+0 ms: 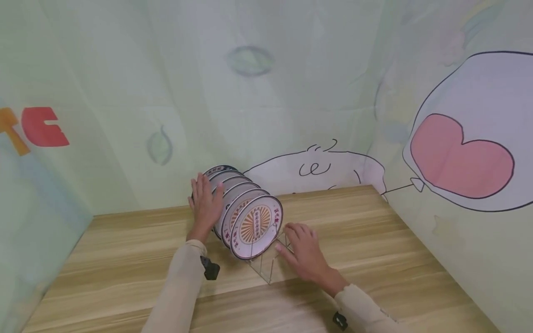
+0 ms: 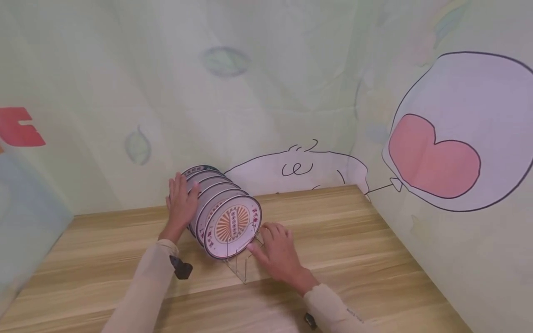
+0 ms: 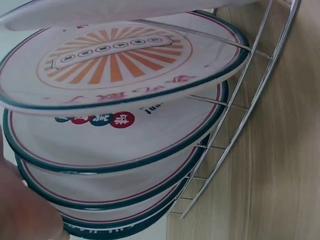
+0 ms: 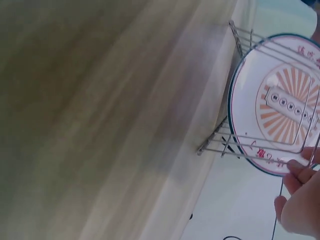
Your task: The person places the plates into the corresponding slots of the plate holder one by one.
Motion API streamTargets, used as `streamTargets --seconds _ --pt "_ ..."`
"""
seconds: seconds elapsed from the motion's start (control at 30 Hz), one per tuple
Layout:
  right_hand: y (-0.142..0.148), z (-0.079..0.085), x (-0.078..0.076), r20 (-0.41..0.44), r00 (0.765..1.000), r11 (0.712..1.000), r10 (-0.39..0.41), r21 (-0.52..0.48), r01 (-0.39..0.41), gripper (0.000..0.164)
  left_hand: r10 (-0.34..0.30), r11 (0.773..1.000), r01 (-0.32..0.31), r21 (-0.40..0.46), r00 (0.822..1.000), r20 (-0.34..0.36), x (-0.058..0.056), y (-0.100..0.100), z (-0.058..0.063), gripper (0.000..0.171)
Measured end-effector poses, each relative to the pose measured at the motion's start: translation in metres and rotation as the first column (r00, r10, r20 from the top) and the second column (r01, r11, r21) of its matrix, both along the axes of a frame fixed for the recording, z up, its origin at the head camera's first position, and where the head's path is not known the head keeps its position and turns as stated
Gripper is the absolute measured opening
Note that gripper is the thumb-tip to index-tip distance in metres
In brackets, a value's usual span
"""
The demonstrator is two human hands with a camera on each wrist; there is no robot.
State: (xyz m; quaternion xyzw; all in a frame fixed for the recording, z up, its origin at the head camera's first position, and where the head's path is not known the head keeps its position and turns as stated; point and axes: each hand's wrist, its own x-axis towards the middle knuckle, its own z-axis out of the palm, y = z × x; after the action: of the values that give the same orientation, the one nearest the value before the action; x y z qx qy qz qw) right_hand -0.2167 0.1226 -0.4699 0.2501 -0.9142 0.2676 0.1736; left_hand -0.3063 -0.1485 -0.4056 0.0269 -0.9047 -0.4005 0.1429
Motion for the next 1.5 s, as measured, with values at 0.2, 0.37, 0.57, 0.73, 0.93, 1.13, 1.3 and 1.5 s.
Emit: streamTargets --seconds 0.2,0.37,0.57,0.73,0.93,1.13,1.3,1.5 --pt "0.004 0.007 -0.015 0.040 0.988 0.989 0.147 -0.008 -0.147 0.054 0.101 0.993 -0.096 0.061 0.992 -0.073 0.021 0.015 0.006 0.066" --pt "0.004 0.015 -0.026 0.130 0.957 0.963 0.259 0.047 -0.267 0.048 0.127 0.991 -0.122 0.054 0.986 -0.105 0.045 0.045 0.011 0.061" --pt "0.000 0.019 -0.029 0.215 0.932 0.942 0.291 0.104 -0.319 0.049 0.097 0.993 -0.090 0.080 0.991 -0.088 0.060 0.068 0.001 0.063" --pt "-0.002 0.016 -0.027 0.176 0.937 0.935 0.303 0.135 -0.328 0.051 0.125 0.990 -0.116 0.080 0.985 -0.120 0.061 0.072 -0.005 0.064" --pt "-0.006 0.011 -0.019 0.114 0.951 0.938 0.287 0.171 -0.303 0.050 0.129 0.990 -0.121 0.076 0.984 -0.122 0.060 0.070 -0.006 0.063" --pt "-0.014 0.010 -0.007 0.055 0.967 0.940 0.249 0.228 -0.255 0.051 0.103 0.993 -0.093 0.067 0.983 -0.152 0.058 0.064 -0.009 0.060" --pt "-0.023 0.009 0.002 0.015 0.974 0.940 0.227 0.260 -0.223 0.049 0.060 0.997 -0.052 0.057 0.985 -0.164 0.056 0.057 -0.010 0.059" --pt "-0.035 0.008 0.014 0.036 0.979 0.937 0.201 0.284 -0.203 0.050 0.013 0.999 -0.004 0.052 0.986 -0.164 0.054 0.047 -0.012 0.059"
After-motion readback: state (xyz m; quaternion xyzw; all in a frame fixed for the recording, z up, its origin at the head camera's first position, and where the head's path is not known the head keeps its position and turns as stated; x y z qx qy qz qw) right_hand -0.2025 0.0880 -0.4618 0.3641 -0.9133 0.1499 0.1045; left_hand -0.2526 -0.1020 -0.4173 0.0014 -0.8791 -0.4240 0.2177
